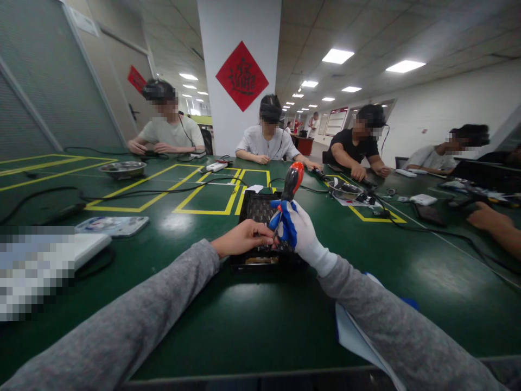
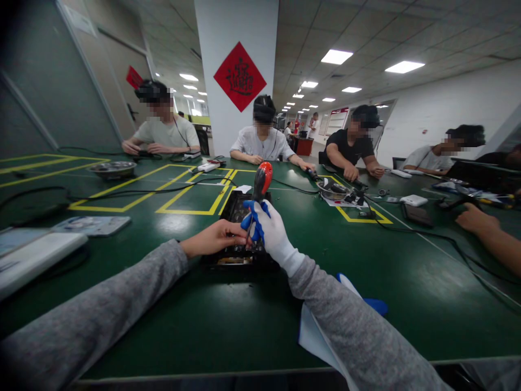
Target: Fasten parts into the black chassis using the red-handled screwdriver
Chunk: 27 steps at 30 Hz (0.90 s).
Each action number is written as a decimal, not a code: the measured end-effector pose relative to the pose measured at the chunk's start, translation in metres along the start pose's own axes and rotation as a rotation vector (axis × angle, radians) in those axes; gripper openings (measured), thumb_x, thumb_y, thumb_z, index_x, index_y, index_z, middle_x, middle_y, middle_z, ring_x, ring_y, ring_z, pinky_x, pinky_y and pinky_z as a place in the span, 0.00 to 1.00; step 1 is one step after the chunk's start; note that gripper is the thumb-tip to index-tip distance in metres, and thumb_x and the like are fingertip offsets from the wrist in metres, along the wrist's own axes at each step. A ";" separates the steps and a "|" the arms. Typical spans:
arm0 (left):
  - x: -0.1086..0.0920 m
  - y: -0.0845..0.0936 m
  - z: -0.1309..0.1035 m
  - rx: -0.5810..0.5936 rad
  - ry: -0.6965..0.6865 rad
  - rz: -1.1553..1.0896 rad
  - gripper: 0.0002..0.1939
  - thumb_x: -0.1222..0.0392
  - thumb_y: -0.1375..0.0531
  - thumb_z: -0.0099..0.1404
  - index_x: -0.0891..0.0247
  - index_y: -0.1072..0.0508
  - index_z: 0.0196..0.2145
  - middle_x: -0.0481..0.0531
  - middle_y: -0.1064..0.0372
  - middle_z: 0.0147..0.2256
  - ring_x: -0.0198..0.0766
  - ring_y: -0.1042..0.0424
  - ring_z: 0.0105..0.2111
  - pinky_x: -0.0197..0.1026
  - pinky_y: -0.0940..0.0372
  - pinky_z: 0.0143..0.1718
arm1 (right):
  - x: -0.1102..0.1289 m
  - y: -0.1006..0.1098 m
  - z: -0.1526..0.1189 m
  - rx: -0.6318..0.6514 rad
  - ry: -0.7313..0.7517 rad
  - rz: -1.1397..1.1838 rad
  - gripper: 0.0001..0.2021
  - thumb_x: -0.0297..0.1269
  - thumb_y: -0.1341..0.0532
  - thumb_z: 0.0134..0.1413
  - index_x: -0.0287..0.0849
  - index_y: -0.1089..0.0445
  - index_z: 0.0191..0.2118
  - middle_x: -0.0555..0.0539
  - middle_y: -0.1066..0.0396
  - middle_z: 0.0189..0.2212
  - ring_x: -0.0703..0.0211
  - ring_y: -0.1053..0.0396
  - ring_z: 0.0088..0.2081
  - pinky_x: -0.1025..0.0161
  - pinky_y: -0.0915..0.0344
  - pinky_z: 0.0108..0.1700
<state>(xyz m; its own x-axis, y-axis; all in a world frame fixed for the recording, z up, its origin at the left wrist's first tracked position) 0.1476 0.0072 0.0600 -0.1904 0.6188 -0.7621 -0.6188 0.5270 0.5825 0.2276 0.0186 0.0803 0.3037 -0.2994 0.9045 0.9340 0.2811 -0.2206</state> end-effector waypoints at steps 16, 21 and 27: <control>0.002 0.000 0.001 -0.017 0.017 -0.082 0.13 0.54 0.42 0.60 0.69 0.27 0.33 0.53 0.28 0.33 0.36 0.31 0.35 0.37 0.37 0.41 | -0.003 -0.001 -0.001 0.014 -0.022 -0.008 0.19 0.53 0.44 0.51 0.41 0.36 0.39 0.55 0.35 0.17 0.72 0.45 0.13 0.72 0.48 0.15; 0.013 0.006 0.001 -0.090 0.110 -0.035 0.14 0.52 0.38 0.55 0.69 0.27 0.31 0.51 0.29 0.28 0.33 0.32 0.29 0.35 0.37 0.34 | 0.004 0.002 -0.002 -0.033 0.040 -0.028 0.18 0.52 0.45 0.52 0.41 0.35 0.39 0.55 0.35 0.17 0.71 0.44 0.15 0.72 0.47 0.17; 0.019 0.008 0.000 -0.129 0.164 -0.025 0.15 0.52 0.35 0.50 0.69 0.26 0.28 0.50 0.29 0.26 0.32 0.33 0.26 0.35 0.38 0.31 | 0.004 0.003 -0.003 -0.060 0.026 -0.031 0.19 0.52 0.45 0.52 0.41 0.35 0.39 0.55 0.35 0.17 0.72 0.44 0.14 0.72 0.48 0.16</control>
Point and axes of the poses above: each hand's wrist, its own z-axis towards the middle knuckle, its own y-axis out of the back of the hand, x = y × z, the point moved 9 cm from there along z, towards the middle knuckle
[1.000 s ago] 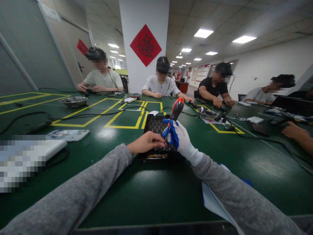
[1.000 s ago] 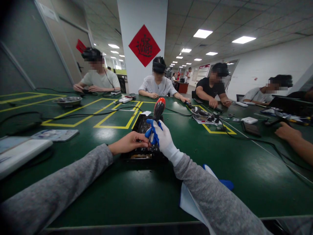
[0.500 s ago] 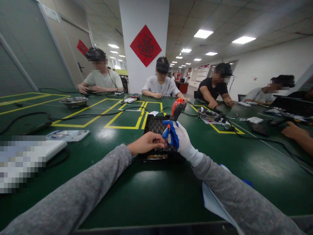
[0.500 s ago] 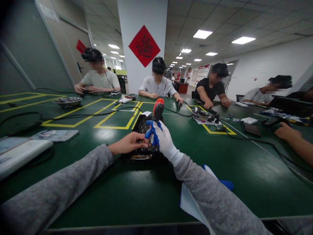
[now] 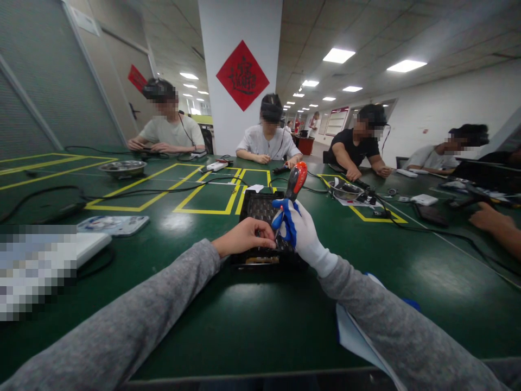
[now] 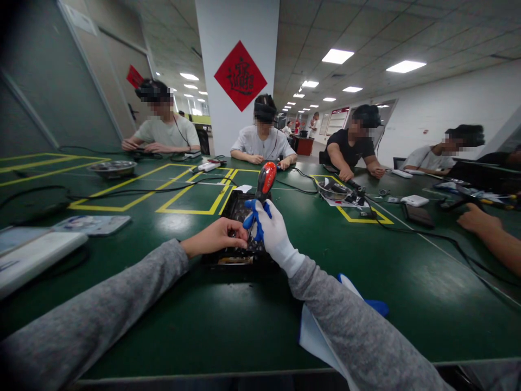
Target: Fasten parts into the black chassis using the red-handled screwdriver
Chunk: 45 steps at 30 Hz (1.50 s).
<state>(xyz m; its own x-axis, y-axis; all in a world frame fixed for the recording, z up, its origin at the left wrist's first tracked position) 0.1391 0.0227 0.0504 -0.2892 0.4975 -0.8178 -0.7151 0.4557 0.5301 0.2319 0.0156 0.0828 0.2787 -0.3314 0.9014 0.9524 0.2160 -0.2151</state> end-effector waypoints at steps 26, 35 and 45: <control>-0.015 -0.008 -0.005 0.131 -0.125 -0.002 0.12 0.56 0.42 0.60 0.70 0.26 0.33 0.54 0.28 0.32 0.35 0.31 0.33 0.35 0.38 0.39 | -0.007 -0.001 0.003 0.047 -0.055 0.068 0.19 0.51 0.44 0.52 0.40 0.36 0.41 0.55 0.34 0.18 0.71 0.42 0.14 0.72 0.45 0.15; -0.010 -0.005 -0.002 0.057 -0.033 0.028 0.15 0.52 0.38 0.55 0.69 0.28 0.31 0.47 0.33 0.25 0.30 0.36 0.26 0.33 0.41 0.30 | -0.003 -0.003 0.002 0.050 -0.015 0.074 0.16 0.48 0.43 0.52 0.40 0.36 0.39 0.56 0.35 0.17 0.72 0.43 0.14 0.73 0.47 0.16; -0.011 -0.006 -0.003 0.100 -0.109 0.010 0.13 0.55 0.42 0.60 0.70 0.26 0.34 0.54 0.28 0.32 0.35 0.31 0.33 0.36 0.37 0.38 | -0.003 0.001 0.002 0.004 -0.036 0.064 0.18 0.50 0.43 0.51 0.40 0.36 0.40 0.55 0.35 0.17 0.71 0.42 0.14 0.73 0.45 0.15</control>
Point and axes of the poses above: each hand's wrist, its own z-axis towards the middle knuckle, its own y-axis out of the back of the hand, x = y × z, the point moved 9 cm from there along z, towards the middle knuckle
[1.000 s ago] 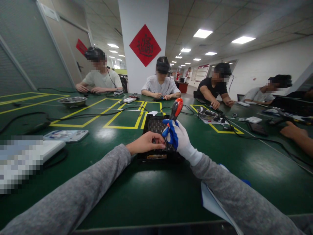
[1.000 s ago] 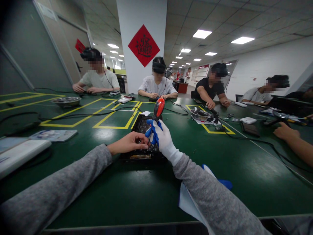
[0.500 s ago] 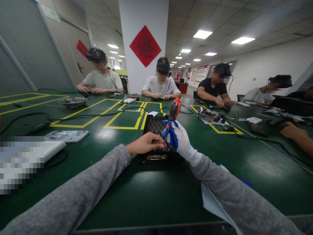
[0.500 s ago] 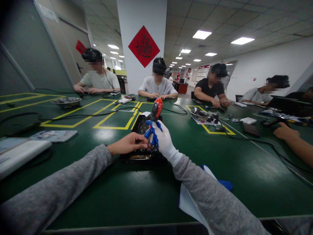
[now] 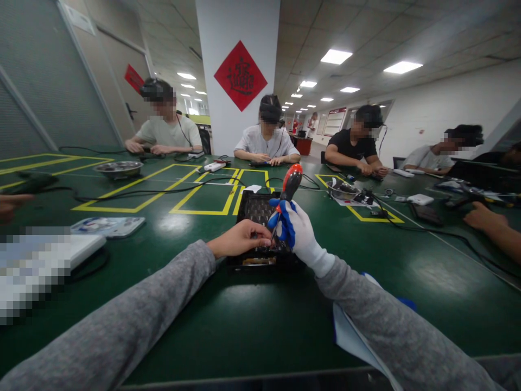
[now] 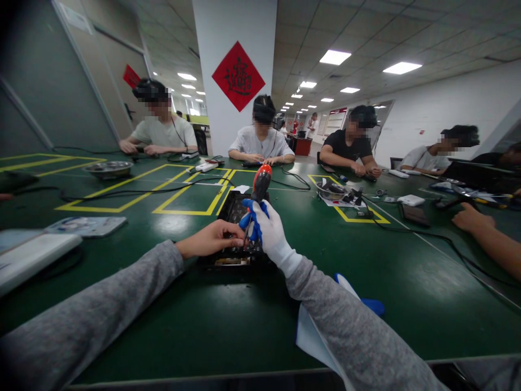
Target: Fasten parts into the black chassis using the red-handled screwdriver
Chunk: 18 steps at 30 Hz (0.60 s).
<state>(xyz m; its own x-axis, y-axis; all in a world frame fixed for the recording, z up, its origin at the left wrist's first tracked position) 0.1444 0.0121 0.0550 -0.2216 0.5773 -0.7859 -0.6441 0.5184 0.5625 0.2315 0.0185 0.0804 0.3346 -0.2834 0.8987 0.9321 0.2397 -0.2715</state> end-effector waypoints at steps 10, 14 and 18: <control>0.004 0.004 0.001 -0.048 0.079 0.062 0.16 0.52 0.39 0.57 0.69 0.25 0.34 0.52 0.28 0.30 0.34 0.32 0.30 0.34 0.38 0.34 | 0.002 0.001 -0.001 -0.032 0.009 0.023 0.16 0.47 0.42 0.51 0.40 0.36 0.38 0.56 0.36 0.17 0.72 0.42 0.14 0.73 0.45 0.15; 0.005 0.002 0.001 -0.041 0.063 0.036 0.15 0.52 0.38 0.55 0.70 0.25 0.32 0.52 0.27 0.30 0.33 0.32 0.30 0.34 0.37 0.34 | 0.005 0.002 -0.001 -0.048 0.029 -0.005 0.16 0.47 0.42 0.51 0.40 0.35 0.38 0.56 0.36 0.17 0.72 0.42 0.15 0.74 0.45 0.16; 0.001 0.001 0.000 -0.018 0.008 0.032 0.14 0.54 0.41 0.58 0.70 0.25 0.33 0.53 0.27 0.31 0.34 0.31 0.32 0.34 0.37 0.36 | 0.004 0.001 -0.001 -0.028 0.017 -0.023 0.17 0.48 0.43 0.52 0.39 0.36 0.40 0.56 0.35 0.17 0.71 0.42 0.14 0.73 0.46 0.15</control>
Point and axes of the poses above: each hand's wrist, its own z-axis towards the middle knuckle, its own y-axis out of the back of the hand, x = y × z, the point moved 9 cm from there along z, towards the middle knuckle
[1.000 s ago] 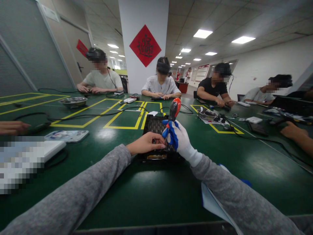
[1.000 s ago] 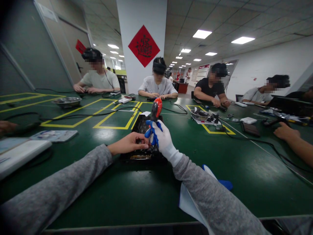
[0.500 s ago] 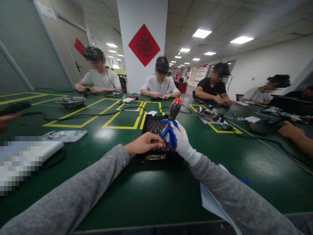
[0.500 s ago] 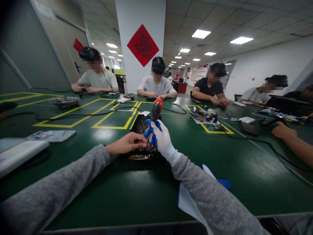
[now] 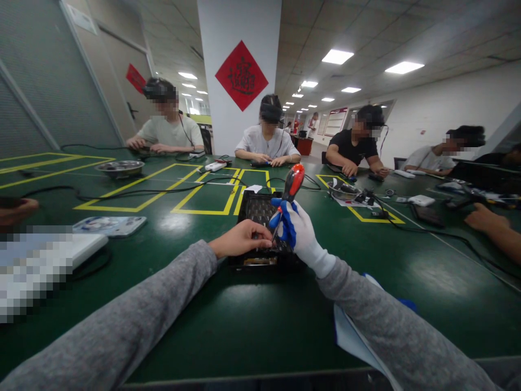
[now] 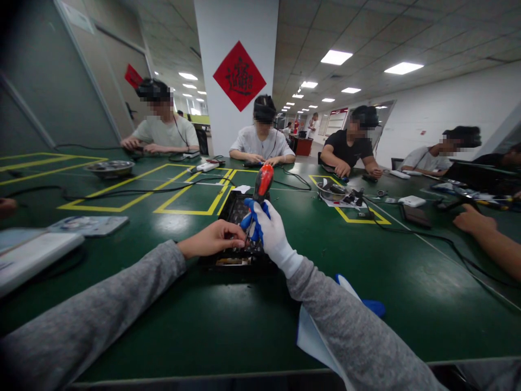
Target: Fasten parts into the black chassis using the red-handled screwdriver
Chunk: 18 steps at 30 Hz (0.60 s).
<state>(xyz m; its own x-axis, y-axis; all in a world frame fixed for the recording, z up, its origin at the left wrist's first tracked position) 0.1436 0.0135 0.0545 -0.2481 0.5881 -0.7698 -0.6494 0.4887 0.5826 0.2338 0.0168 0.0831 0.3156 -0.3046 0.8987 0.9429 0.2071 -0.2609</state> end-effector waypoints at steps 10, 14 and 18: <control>0.004 0.000 0.000 -0.002 0.069 -0.036 0.15 0.53 0.38 0.55 0.70 0.26 0.33 0.52 0.27 0.31 0.33 0.31 0.30 0.34 0.37 0.34 | 0.000 0.000 -0.001 0.004 0.005 0.010 0.15 0.47 0.43 0.52 0.40 0.37 0.40 0.55 0.34 0.17 0.71 0.42 0.14 0.73 0.45 0.15; 0.004 0.001 0.000 -0.018 0.042 -0.027 0.14 0.53 0.38 0.56 0.70 0.26 0.31 0.52 0.28 0.29 0.33 0.32 0.29 0.34 0.37 0.34 | 0.001 -0.001 -0.001 0.002 -0.002 0.004 0.17 0.49 0.42 0.51 0.40 0.36 0.39 0.55 0.34 0.17 0.71 0.42 0.14 0.73 0.45 0.15; -0.001 0.000 -0.001 0.015 -0.007 0.002 0.14 0.54 0.41 0.59 0.70 0.26 0.34 0.54 0.28 0.31 0.34 0.32 0.31 0.35 0.37 0.35 | -0.002 0.001 0.000 -0.005 -0.020 0.024 0.19 0.51 0.42 0.49 0.40 0.36 0.39 0.55 0.34 0.18 0.71 0.41 0.14 0.73 0.44 0.15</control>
<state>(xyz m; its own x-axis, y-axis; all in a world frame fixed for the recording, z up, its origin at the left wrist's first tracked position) 0.1436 0.0126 0.0547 -0.2444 0.5933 -0.7669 -0.6380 0.4972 0.5880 0.2345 0.0175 0.0814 0.3364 -0.2811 0.8988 0.9355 0.2093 -0.2847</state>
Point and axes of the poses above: each hand's wrist, its own z-axis towards the middle knuckle, its own y-axis out of the back of the hand, x = y × z, the point moved 9 cm from there along z, towards the middle knuckle
